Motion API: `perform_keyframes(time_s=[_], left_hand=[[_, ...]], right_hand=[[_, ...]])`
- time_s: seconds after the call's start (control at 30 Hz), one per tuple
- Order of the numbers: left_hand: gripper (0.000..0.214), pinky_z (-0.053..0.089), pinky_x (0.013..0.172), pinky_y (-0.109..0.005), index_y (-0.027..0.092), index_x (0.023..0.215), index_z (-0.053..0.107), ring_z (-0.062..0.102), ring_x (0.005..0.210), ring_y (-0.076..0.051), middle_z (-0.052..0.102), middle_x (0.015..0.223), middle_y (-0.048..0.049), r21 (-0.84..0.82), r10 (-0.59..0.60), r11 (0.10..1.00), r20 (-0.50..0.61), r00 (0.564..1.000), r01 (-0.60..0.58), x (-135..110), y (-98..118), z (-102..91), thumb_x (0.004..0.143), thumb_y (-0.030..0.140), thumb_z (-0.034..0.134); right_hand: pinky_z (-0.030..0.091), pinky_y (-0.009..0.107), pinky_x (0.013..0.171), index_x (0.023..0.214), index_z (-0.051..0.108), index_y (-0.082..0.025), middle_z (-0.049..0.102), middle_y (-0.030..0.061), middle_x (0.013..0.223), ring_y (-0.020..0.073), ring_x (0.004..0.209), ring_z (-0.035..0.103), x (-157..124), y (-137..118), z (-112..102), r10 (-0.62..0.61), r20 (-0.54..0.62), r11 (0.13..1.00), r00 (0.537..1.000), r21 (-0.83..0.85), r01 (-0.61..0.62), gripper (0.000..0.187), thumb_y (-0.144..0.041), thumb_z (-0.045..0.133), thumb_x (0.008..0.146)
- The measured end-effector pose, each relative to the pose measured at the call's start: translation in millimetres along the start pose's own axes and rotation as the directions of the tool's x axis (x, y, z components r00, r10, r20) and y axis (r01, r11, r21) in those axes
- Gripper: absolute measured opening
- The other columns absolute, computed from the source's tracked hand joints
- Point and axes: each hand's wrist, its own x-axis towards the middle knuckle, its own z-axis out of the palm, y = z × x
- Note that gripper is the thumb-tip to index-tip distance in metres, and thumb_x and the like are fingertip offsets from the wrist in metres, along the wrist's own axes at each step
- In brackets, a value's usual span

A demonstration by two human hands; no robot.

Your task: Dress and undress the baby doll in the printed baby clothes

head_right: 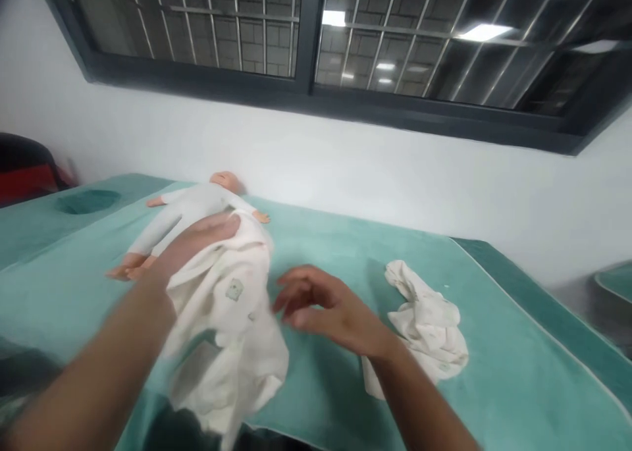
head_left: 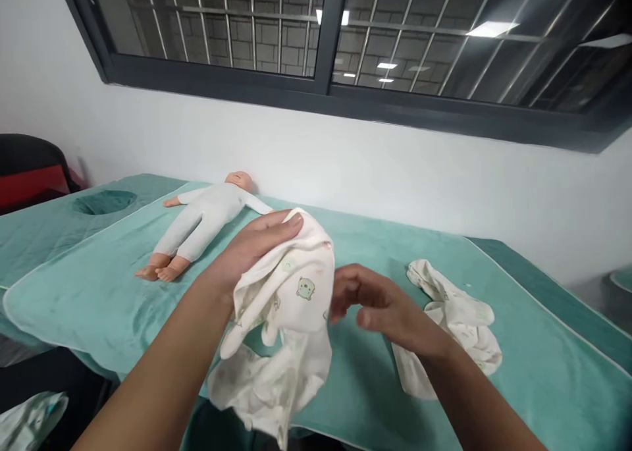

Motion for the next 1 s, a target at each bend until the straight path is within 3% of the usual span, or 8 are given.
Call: perform_keyframes(time_s=[0.07,0.17,0.37,0.5,0.63,0.8,0.9,1.0], left_hand=[[0.035,0.038,0.046,-0.021,0.019,0.072,0.054,0.048,0.049,-0.009,0.051,0.061,0.0026,0.046,-0.048,0.998,0.026,0.999,0.046,2,4,6.2,0.079,0.050,0.067],[0.038,0.033,0.045,-0.020,0.019,0.072,0.051,0.043,0.049,-0.008,0.048,0.061,0.0040,0.159,-0.063,0.986,0.057,0.996,0.053,8,4,11.6,0.081,0.053,0.064],[0.038,0.034,0.052,-0.020,0.018,0.071,0.049,0.045,0.060,-0.009,0.046,0.067,0.0032,0.274,0.125,0.951,0.092,0.988,-0.146,7,-4,18.5,0.088,0.051,0.056],[0.038,0.032,0.051,-0.022,0.019,0.070,0.047,0.041,0.057,-0.009,0.043,0.065,0.0036,0.279,0.111,0.952,0.083,0.990,-0.130,4,-1,14.8,0.088,0.052,0.056],[0.037,0.030,0.051,-0.024,0.020,0.068,0.048,0.040,0.055,-0.011,0.044,0.063,0.0036,0.416,0.196,0.893,-0.019,0.981,-0.170,20,-5,-7.1,0.088,0.050,0.056],[0.023,0.042,0.070,-0.027,0.020,0.087,0.065,0.058,0.080,-0.016,0.067,0.085,-0.0003,0.600,0.352,0.756,-0.036,0.935,-0.261,34,-21,-21.3,0.091,0.038,0.051],[0.026,0.043,0.089,-0.031,0.023,0.110,0.065,0.058,0.106,-0.020,0.066,0.116,-0.0031,0.658,0.418,0.683,0.004,0.909,-0.317,20,-25,-6.7,0.092,0.036,0.051],[0.033,0.047,0.083,-0.033,0.025,0.112,0.063,0.061,0.100,-0.021,0.066,0.113,-0.0036,0.713,0.336,0.642,0.069,0.939,-0.282,-2,-22,11.8,0.090,0.047,0.053]], right_hand=[[0.049,0.031,0.079,0.101,0.067,-0.021,0.070,0.0040,0.094,0.0163,0.083,0.062,3,-13,16,0.073,0.050,0.990,0.996,-0.121,-0.067,0.031,-0.042,0.073,0.080],[0.048,0.028,0.075,0.086,0.070,-0.018,0.070,0.0025,0.084,0.0157,0.079,0.062,11,-17,35,0.143,-0.056,0.949,0.988,-0.276,-0.153,0.023,-0.040,0.064,0.087],[0.039,0.026,0.060,0.075,0.066,-0.019,0.066,0.0021,0.070,0.0167,0.068,0.058,30,26,42,0.181,-0.413,0.824,0.892,-0.431,-0.367,0.031,-0.048,0.060,0.085],[0.029,0.026,0.057,0.067,0.058,-0.018,0.056,0.0002,0.062,0.0136,0.061,0.047,32,42,41,0.096,-0.394,0.752,0.914,-0.573,-0.326,0.029,-0.041,0.061,0.084],[0.025,0.026,0.055,0.060,0.045,-0.018,0.039,-0.0038,0.058,0.0100,0.058,0.034,23,35,38,0.144,-0.275,0.871,0.950,-0.420,-0.254,0.040,-0.040,0.051,0.092],[0.038,0.027,0.065,0.067,0.059,-0.017,0.051,-0.0005,0.066,0.0128,0.066,0.047,7,27,31,0.202,-0.203,0.978,0.958,-0.008,-0.208,0.036,-0.043,0.056,0.092],[0.043,0.029,0.070,0.073,0.065,-0.018,0.057,0.0013,0.071,0.0152,0.071,0.052,4,25,34,0.109,-0.300,0.983,0.948,0.177,-0.058,0.029,-0.040,0.059,0.091],[0.046,0.033,0.077,0.086,0.070,-0.022,0.063,0.0043,0.087,0.0190,0.084,0.055,6,17,39,-0.014,-0.448,0.978,0.894,0.180,0.106,0.022,-0.039,0.057,0.092]])
